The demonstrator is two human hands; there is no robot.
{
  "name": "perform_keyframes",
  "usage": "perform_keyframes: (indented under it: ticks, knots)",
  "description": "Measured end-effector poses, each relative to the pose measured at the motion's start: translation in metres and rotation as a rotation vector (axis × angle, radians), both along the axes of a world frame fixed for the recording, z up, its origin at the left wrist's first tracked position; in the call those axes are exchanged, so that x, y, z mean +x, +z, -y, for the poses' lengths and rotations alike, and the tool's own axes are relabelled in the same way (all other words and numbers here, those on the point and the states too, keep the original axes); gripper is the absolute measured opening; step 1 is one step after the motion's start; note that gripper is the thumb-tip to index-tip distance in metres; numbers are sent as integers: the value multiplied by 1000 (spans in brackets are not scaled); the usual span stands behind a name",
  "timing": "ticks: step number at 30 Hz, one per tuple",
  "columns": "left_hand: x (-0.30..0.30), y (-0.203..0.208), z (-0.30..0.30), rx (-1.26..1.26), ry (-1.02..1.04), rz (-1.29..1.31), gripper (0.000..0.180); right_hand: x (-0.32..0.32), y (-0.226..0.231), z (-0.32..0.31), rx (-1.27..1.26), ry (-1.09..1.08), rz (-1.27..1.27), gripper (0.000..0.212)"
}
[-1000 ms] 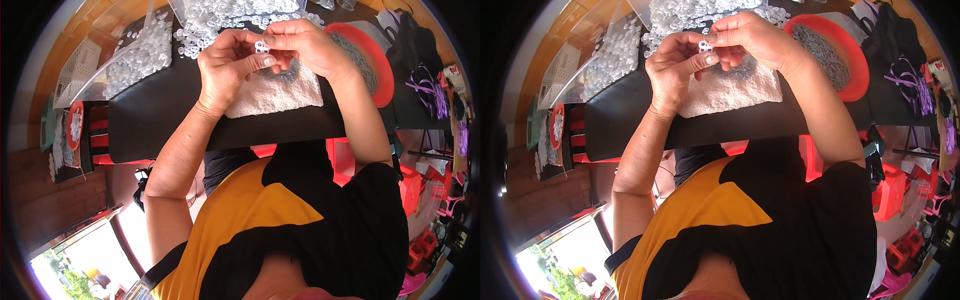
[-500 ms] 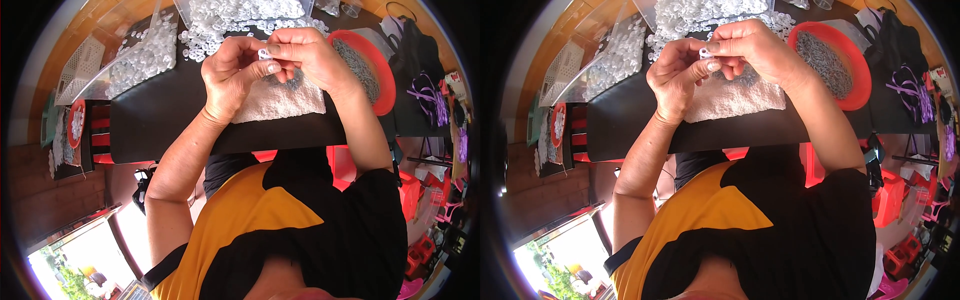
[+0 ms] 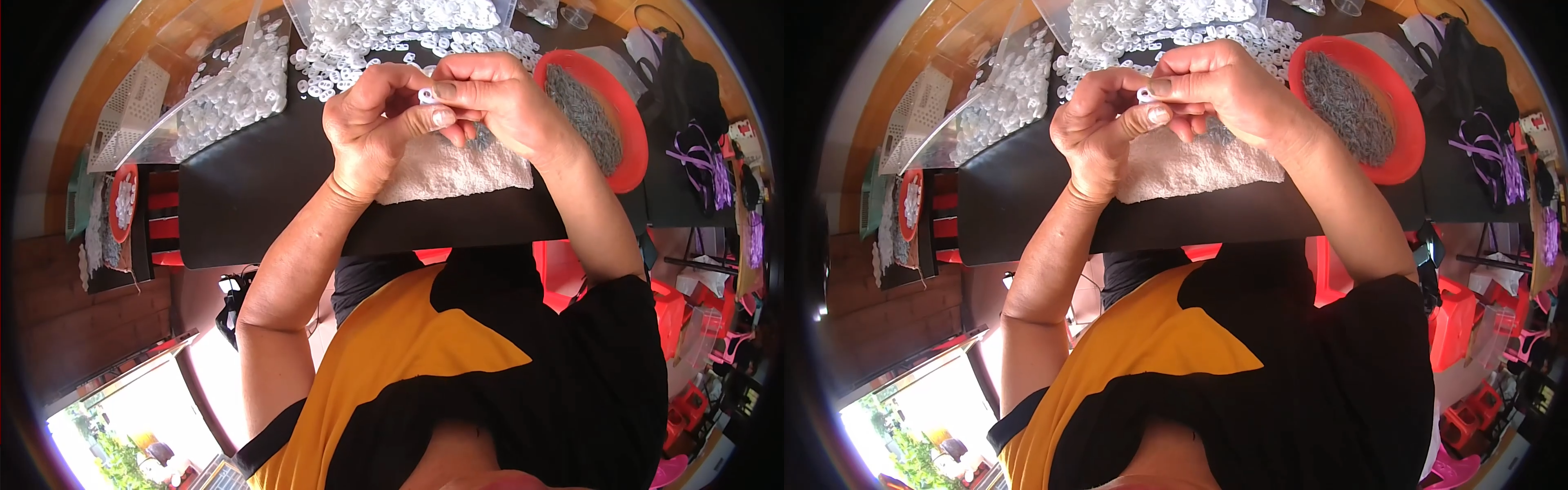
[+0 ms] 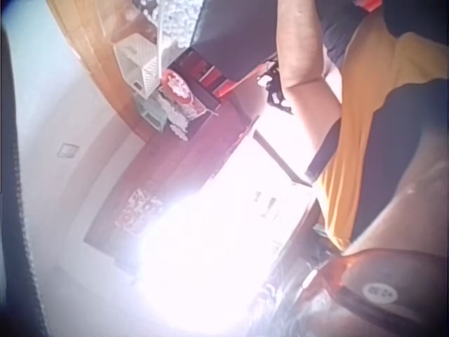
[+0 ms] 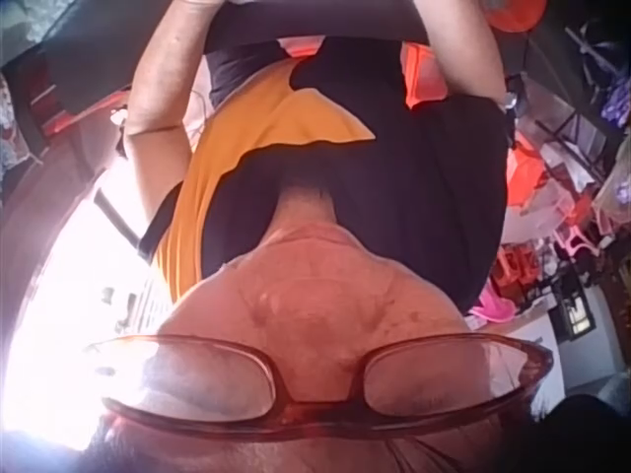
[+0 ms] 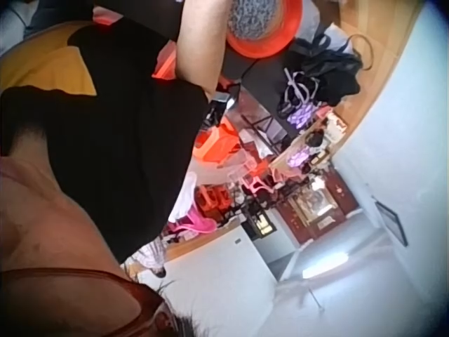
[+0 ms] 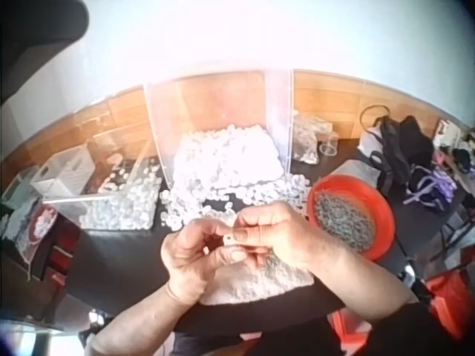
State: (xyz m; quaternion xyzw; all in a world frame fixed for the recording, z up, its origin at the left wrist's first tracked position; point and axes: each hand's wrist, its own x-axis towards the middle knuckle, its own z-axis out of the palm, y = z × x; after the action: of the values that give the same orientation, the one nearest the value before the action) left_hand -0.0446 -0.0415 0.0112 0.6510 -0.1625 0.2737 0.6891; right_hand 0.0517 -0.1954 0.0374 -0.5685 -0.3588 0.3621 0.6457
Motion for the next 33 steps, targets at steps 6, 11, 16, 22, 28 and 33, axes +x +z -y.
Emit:
perform_keyframes:
  ticks: [6, 11, 16, 22, 28, 33]
  knots:
    - [0, 3, 1, -51, -17, -54, 20, 2, -1, -2, 20, 25, -32, 21]
    - [-1, 2, 1, -90, -29, -97, 27, 4, -2, -2, 30, 40, -58, 22]
    - [-1, 0, 1, -70, -6, -78, 27, 3, -2, -4, 25, 9, -58, 20]
    - [10, -2, 3, -74, 129, -247, 21, 8, -8, -4, 4, -221, 197, 19]
    - [12, 0, 0, -208, 186, -383, 8, -3, -15, -16, 31, -419, 187, 17]
    - [10, -1, -5, -189, 183, -419, 13, -9, -14, -20, -13, -402, 246, 12]
